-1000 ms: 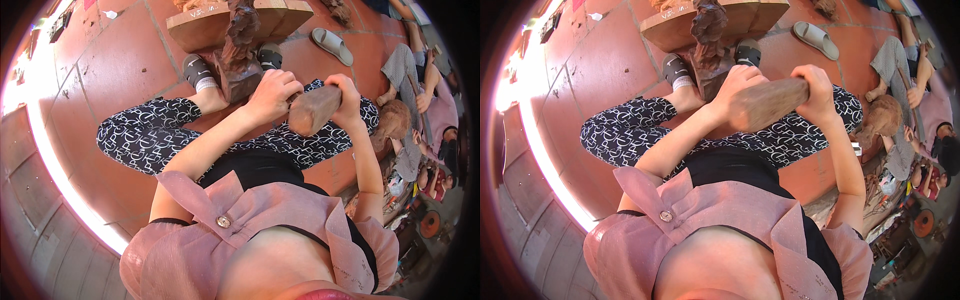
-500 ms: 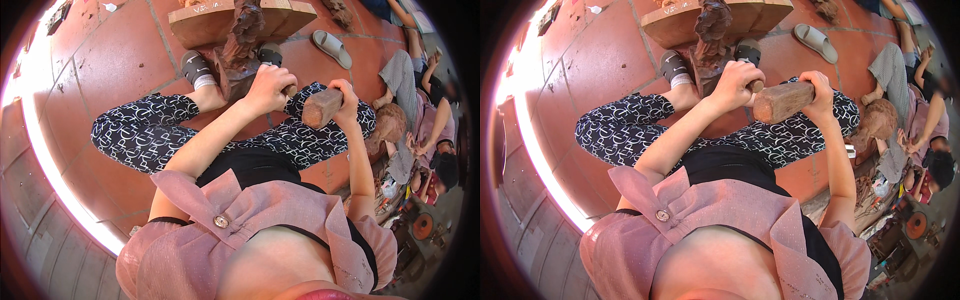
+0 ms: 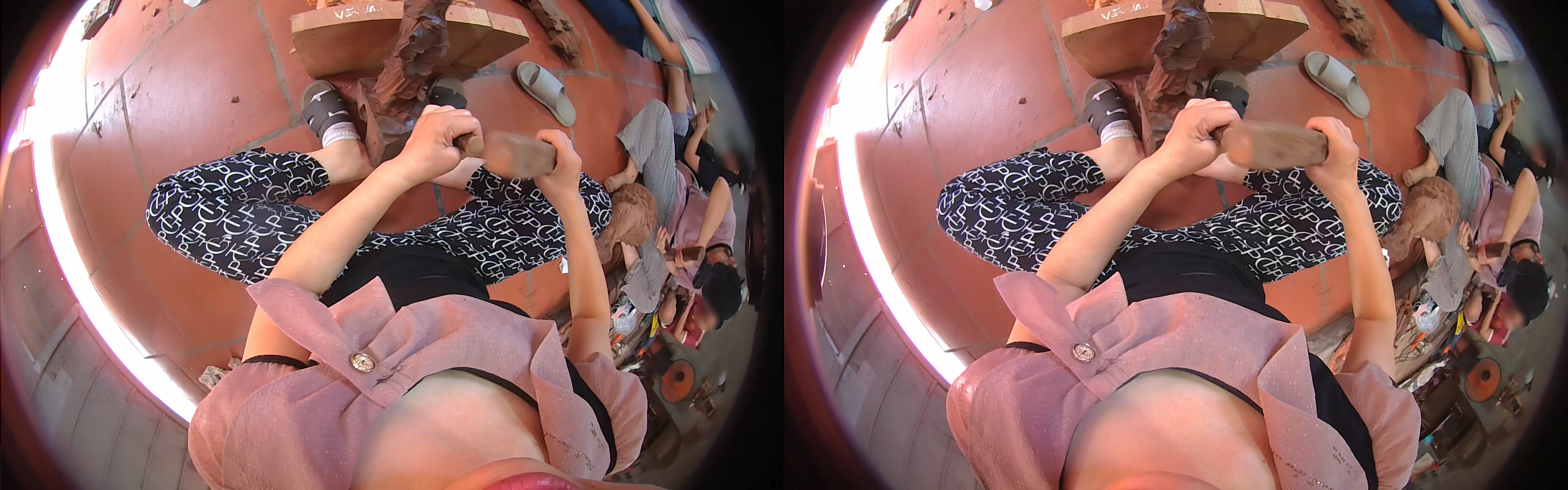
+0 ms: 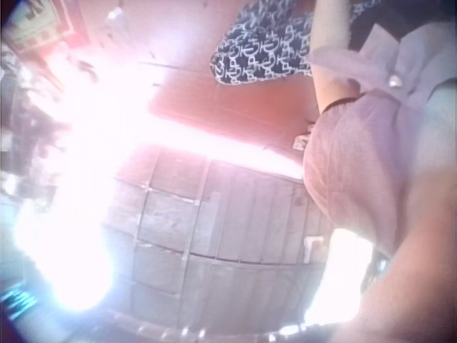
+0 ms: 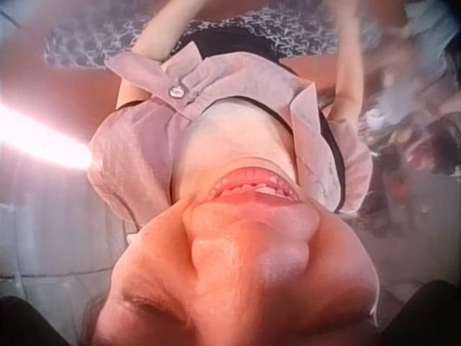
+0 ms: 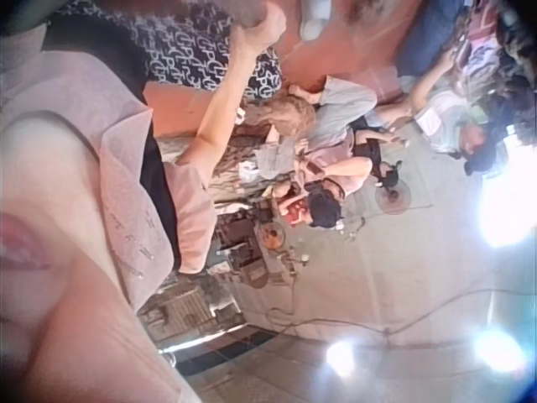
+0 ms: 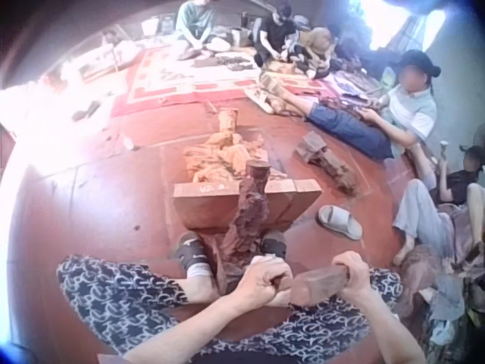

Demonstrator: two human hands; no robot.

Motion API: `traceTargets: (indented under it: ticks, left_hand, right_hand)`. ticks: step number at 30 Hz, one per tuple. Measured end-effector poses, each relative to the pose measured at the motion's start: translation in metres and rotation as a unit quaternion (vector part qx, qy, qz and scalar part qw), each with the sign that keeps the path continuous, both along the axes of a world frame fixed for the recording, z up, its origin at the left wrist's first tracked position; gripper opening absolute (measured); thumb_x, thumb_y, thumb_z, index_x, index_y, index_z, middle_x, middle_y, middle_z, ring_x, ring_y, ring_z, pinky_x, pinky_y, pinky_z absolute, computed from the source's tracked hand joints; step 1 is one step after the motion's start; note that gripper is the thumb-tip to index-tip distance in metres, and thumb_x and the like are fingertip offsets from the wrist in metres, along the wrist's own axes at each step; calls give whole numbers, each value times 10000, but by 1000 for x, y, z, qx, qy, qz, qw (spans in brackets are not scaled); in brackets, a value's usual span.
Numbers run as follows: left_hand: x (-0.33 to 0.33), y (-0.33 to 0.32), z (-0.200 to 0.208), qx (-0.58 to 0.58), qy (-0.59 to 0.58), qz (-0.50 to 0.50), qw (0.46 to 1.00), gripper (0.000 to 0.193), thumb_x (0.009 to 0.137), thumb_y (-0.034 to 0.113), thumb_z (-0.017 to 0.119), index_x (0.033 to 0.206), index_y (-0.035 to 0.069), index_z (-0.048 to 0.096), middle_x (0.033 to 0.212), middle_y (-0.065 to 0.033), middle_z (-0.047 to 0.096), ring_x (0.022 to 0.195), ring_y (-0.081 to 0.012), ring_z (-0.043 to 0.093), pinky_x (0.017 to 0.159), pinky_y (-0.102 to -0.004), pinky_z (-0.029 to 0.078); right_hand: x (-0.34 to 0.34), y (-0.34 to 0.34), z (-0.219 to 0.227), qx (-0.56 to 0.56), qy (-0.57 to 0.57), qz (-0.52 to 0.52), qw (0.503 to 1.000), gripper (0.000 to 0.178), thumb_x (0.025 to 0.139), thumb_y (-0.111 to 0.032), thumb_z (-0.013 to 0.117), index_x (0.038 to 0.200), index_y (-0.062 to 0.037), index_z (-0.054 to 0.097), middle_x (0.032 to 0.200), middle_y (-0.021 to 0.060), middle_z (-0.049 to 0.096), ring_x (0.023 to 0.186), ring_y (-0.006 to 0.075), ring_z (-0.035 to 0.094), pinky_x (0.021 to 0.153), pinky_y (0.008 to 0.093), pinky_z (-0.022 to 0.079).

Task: The person sits on the floor and carves a piece of wood using a chisel and mallet. They repeatedly strike the chisel to shape the wood, occasionally pausing to inspect the work.

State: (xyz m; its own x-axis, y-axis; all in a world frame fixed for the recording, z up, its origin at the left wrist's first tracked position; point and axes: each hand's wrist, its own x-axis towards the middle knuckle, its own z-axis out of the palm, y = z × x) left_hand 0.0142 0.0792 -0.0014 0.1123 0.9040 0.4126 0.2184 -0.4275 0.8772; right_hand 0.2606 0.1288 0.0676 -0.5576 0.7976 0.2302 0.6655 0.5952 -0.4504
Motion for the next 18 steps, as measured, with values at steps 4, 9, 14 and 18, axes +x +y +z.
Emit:
traceTargets:
  ticks: [4,9,14,18]
  left_hand:
    - [4,-3,-4,0,15,-19,1000,214,626,-73,581,749,101,564,705,-23,535,760,-245,536,750,-344,369]
    - [6,-9,-10,0,46,-36,998,149,643,51,668,738,118,574,744,-34,557,776,-237,541,770,-367,378]
    - [11,-9,-16,49,59,-11,997,179,631,140,732,747,136,597,740,-19,550,799,-226,545,769,-367,368]
    - [8,-9,-15,22,81,-38,996,186,627,135,737,757,135,603,741,-10,552,798,-226,543,767,-364,364]
  right_hand:
    - [-2,7,-6,36,-45,17,998,355,621,33,722,931,-75,586,883,84,621,888,309,601,802,375,447]
    - [-9,3,1,38,-4,28,999,353,608,60,699,907,-82,577,855,79,602,866,315,586,780,393,430]
    - [-2,4,-14,71,-43,41,996,354,615,40,708,924,-81,583,867,84,608,868,314,594,786,384,446]
    - [-5,-2,-15,37,38,45,998,335,630,33,708,917,-83,581,863,88,607,871,312,594,802,393,446]
